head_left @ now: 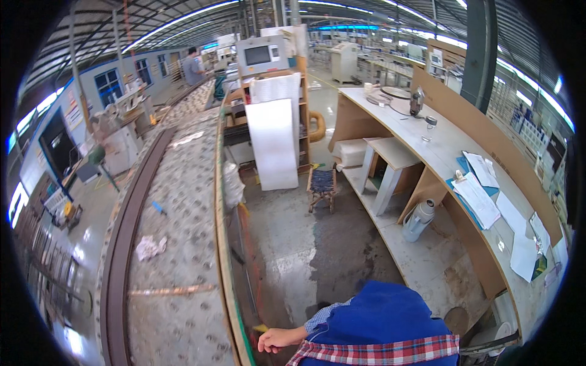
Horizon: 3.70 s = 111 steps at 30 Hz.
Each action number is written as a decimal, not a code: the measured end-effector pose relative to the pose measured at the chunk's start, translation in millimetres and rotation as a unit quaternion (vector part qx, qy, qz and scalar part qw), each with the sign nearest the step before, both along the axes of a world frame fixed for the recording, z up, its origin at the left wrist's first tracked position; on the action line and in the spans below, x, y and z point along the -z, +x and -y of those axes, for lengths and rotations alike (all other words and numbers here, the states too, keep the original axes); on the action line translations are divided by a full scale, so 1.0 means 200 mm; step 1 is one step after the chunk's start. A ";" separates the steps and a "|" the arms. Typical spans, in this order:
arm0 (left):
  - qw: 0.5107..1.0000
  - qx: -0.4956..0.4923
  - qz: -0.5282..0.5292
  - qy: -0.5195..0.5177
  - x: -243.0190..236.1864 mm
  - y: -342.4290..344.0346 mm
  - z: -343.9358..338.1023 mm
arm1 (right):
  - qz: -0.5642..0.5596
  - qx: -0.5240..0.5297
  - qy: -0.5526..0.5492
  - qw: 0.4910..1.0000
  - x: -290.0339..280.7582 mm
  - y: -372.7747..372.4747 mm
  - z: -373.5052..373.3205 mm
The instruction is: The person wipes a long brown wood panel with a white cloth, then uses a blue marker to mark the panel. The person continues wiping the panel and moves it to a rack.
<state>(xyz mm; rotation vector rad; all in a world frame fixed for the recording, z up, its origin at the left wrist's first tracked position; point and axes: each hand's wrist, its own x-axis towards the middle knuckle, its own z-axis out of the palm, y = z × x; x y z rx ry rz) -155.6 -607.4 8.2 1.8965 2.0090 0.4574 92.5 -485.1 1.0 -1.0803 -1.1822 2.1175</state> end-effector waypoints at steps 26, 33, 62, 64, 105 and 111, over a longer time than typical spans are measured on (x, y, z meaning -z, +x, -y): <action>0.954 -0.213 -0.094 0.189 0.12 0.38 -2.67 | 0.136 0.218 0.036 0.966 0.06 1.87 -1.60; 0.923 -0.357 -0.079 0.116 0.16 0.21 -3.33 | 0.179 0.116 0.132 0.968 -0.25 1.60 -2.67; 0.826 -0.403 0.148 0.365 0.20 -0.55 -5.28 | -0.055 -0.260 0.693 0.670 -0.02 0.23 -4.64; 0.872 -0.371 0.060 0.315 0.31 -0.48 -5.47 | 0.038 -0.233 0.634 0.737 -0.09 0.51 -4.79; 0.904 -0.296 -0.175 0.252 0.15 0.60 -5.09 | 0.030 0.213 0.233 0.948 -0.05 1.07 -5.73; 0.921 -0.296 -0.135 0.216 0.05 1.09 -4.70 | 0.029 0.305 0.149 0.940 0.07 1.20 -5.55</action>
